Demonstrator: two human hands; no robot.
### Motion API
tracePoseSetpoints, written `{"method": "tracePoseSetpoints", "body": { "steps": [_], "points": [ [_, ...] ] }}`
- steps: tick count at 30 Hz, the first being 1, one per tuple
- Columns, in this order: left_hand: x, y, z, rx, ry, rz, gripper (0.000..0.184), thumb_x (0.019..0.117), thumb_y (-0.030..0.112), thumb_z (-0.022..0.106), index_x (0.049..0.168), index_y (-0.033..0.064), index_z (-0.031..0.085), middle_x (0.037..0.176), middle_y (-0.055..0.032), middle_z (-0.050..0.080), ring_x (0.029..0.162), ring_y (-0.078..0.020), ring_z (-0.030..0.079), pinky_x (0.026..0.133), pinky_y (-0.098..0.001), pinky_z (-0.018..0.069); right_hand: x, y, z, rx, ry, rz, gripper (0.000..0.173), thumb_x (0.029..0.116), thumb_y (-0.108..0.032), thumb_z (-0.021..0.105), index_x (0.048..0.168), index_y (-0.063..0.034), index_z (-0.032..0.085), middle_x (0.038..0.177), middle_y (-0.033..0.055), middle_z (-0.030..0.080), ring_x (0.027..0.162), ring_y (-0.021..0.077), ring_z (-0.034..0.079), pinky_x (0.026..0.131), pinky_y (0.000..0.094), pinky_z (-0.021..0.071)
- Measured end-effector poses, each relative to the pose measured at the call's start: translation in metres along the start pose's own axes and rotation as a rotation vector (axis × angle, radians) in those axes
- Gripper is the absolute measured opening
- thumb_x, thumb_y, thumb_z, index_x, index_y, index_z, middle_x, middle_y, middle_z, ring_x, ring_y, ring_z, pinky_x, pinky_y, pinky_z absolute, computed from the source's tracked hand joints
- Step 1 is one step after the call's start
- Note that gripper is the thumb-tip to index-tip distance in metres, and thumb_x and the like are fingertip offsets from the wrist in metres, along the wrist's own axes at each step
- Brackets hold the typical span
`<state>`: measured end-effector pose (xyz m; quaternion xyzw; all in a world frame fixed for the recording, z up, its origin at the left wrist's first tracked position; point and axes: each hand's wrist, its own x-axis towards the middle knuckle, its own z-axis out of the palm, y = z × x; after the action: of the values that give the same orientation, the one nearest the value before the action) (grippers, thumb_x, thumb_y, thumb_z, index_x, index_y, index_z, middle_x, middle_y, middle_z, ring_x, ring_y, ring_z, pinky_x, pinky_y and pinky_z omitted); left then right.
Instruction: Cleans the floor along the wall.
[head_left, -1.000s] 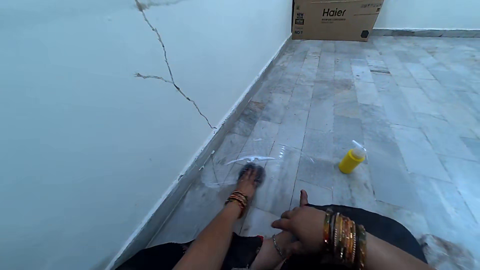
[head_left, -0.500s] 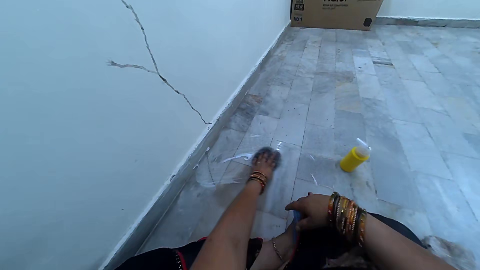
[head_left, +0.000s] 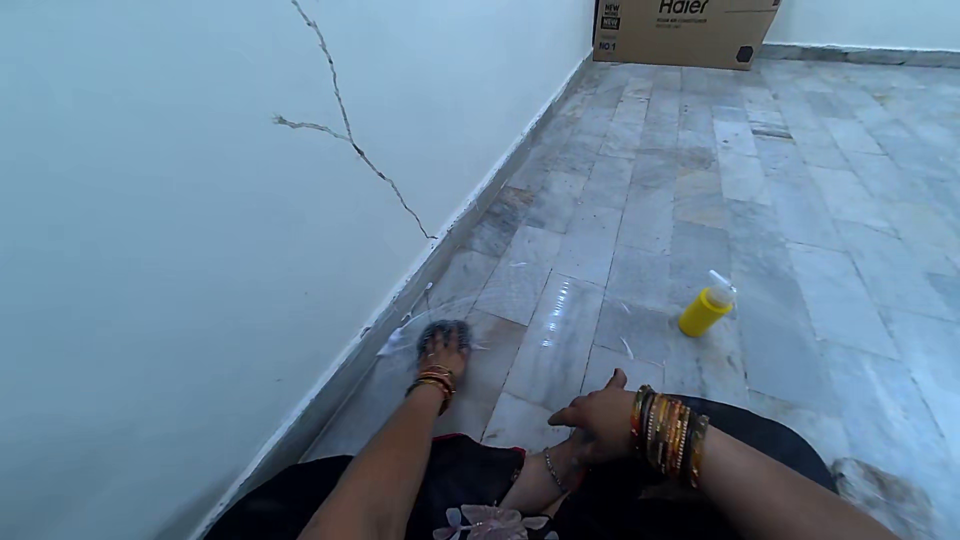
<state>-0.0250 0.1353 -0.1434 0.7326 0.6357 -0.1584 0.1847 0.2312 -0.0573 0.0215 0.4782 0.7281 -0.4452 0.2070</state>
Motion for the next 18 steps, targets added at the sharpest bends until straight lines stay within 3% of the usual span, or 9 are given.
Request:
{"method": "tracePoseSetpoints", "body": {
  "steps": [6, 10, 14, 18],
  "points": [
    [-0.036, 0.154, 0.044, 0.002, -0.103, 0.542, 0.059, 0.1107, 0.042, 0.038, 0.165, 0.0238, 0.026, 0.172, -0.0219, 0.013, 0.158, -0.0454, 0.011, 0.122, -0.0707, 0.0106, 0.001, 0.002, 0.0, -0.009, -0.02, -0.03, 0.059, 0.1071, -0.038, 0.057, 0.16, -0.0157, 0.041, 0.15, 0.0262, 0.052, 0.136, 0.0472, 0.052, 0.11, 0.0694, 0.0369],
    [-0.047, 0.216, 0.046, 0.029, -0.203, 0.727, 0.054, 0.1113, 0.039, 0.037, 0.164, 0.031, 0.028, 0.174, -0.0107, 0.015, 0.16, -0.0368, 0.01, 0.124, -0.0675, 0.0078, 0.006, 0.021, -0.003, 0.043, -0.048, 0.014, 0.057, 0.1062, -0.037, 0.059, 0.157, -0.0149, 0.045, 0.142, 0.0272, 0.059, 0.132, 0.0482, 0.055, 0.11, 0.074, 0.0326],
    [-0.034, 0.205, 0.042, 0.007, -0.179, 0.678, 0.052, 0.1116, 0.035, 0.038, 0.163, 0.0331, 0.031, 0.173, -0.0074, 0.019, 0.16, -0.0329, 0.013, 0.126, -0.0635, 0.0083, 0.007, 0.041, -0.009, 0.118, -0.033, 0.056, 0.058, 0.1069, -0.035, 0.059, 0.158, -0.0108, 0.043, 0.141, 0.0254, 0.061, 0.129, 0.0453, 0.059, 0.111, 0.0666, 0.0387],
    [-0.022, 0.128, 0.025, -0.06, -0.034, 0.417, 0.053, 0.1117, 0.033, 0.039, 0.164, 0.029, 0.029, 0.173, -0.0136, 0.017, 0.159, -0.0379, 0.015, 0.125, -0.0646, 0.0137, 0.007, 0.045, -0.008, 0.133, -0.024, 0.062, 0.06, 0.1073, -0.036, 0.057, 0.159, -0.012, 0.041, 0.143, 0.024, 0.06, 0.13, 0.0432, 0.059, 0.111, 0.0628, 0.0401]
  ]
}}
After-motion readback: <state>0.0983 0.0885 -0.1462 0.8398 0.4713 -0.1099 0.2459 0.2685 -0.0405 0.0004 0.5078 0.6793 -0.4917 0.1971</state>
